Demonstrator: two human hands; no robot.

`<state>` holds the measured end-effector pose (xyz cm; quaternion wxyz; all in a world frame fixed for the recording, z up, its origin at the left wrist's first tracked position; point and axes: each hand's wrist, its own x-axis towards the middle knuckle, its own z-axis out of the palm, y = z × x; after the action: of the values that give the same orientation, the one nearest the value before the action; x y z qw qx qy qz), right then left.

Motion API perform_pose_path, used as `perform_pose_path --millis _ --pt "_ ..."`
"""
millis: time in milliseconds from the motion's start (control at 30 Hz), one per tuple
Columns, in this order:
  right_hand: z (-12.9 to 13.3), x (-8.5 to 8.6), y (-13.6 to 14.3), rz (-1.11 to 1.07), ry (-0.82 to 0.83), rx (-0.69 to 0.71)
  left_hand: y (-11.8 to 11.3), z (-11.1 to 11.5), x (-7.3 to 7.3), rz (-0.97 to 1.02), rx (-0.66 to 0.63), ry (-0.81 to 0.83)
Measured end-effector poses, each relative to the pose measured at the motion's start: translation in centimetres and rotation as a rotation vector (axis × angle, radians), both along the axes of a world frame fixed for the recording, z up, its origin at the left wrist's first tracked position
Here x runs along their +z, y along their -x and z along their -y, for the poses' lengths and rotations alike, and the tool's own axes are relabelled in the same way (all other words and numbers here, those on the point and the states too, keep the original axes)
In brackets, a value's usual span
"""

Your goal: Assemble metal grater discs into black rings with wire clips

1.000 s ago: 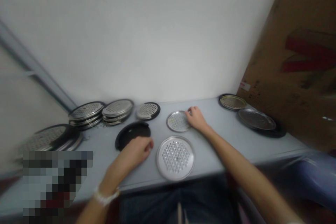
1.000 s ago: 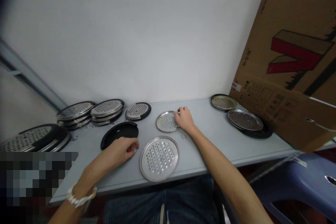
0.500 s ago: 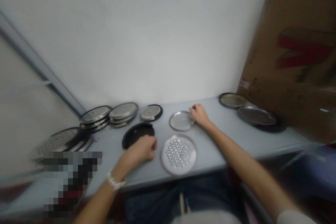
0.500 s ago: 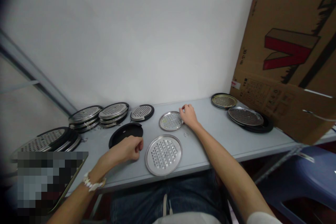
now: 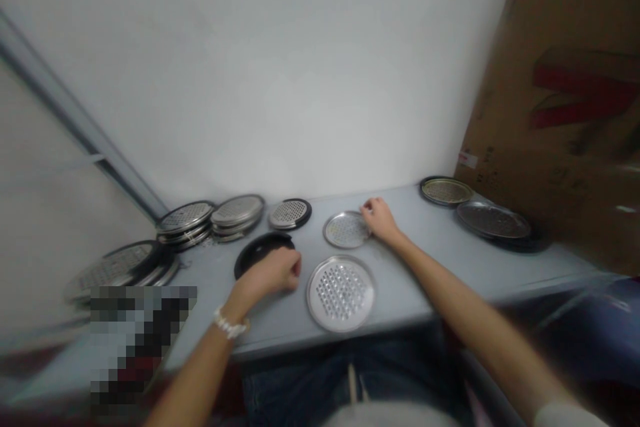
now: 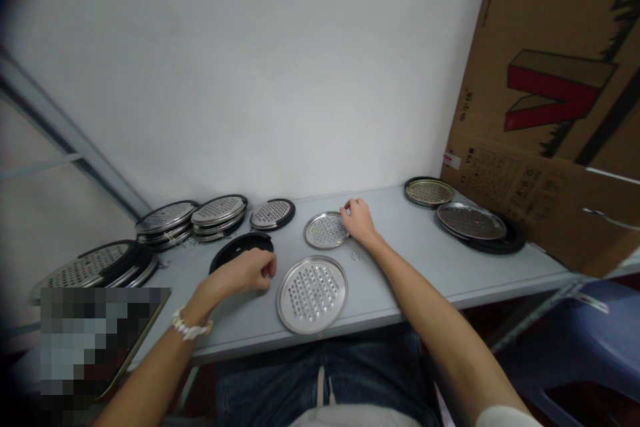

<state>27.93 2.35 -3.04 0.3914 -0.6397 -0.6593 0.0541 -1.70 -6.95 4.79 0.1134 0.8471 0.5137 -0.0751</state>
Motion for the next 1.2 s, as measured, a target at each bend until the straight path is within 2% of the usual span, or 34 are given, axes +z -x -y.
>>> perform_pose_path --millis 133,233,300,367,500,600,700,867,1000,1200 --pt "2.4 1.7 1.0 -0.028 -0.059 0.102 -0.8 -0.1 0.6 0.079 0.019 -0.036" --pt "5.9 2.8 1.9 -0.063 -0.017 0.3 -1.4 0.4 0.9 0.122 0.025 -0.113" --pt "8.4 3.0 1.9 -0.004 0.035 0.464 -1.6 0.9 0.9 0.168 0.016 -0.136" --pt "10.4 2.8 1.1 0.071 0.059 0.533 -1.7 1.3 0.7 0.252 0.006 -0.153" --pt "11.9 1.9 -1.5 0.188 0.251 0.351 -1.4 2.0 -0.4 0.428 0.105 -0.247" --pt "11.7 1.7 -2.7 0.202 0.342 0.316 -1.2 2.3 -1.4 0.516 0.178 -0.294" --pt "11.3 2.2 -2.6 0.173 0.39 0.312 -1.3 2.7 -1.9 0.587 0.157 -0.32" --pt "11.1 3.2 -1.9 0.213 0.493 0.326 -1.4 3.0 -1.6 0.685 0.129 -0.375" --pt "12.0 3.2 -1.0 0.403 0.536 0.258 -1.9 3.4 -1.1 0.784 0.128 -0.356" --pt "14.0 2.7 1.1 0.672 0.493 0.196 -3.4 4.2 -0.2 0.874 0.109 -0.297"
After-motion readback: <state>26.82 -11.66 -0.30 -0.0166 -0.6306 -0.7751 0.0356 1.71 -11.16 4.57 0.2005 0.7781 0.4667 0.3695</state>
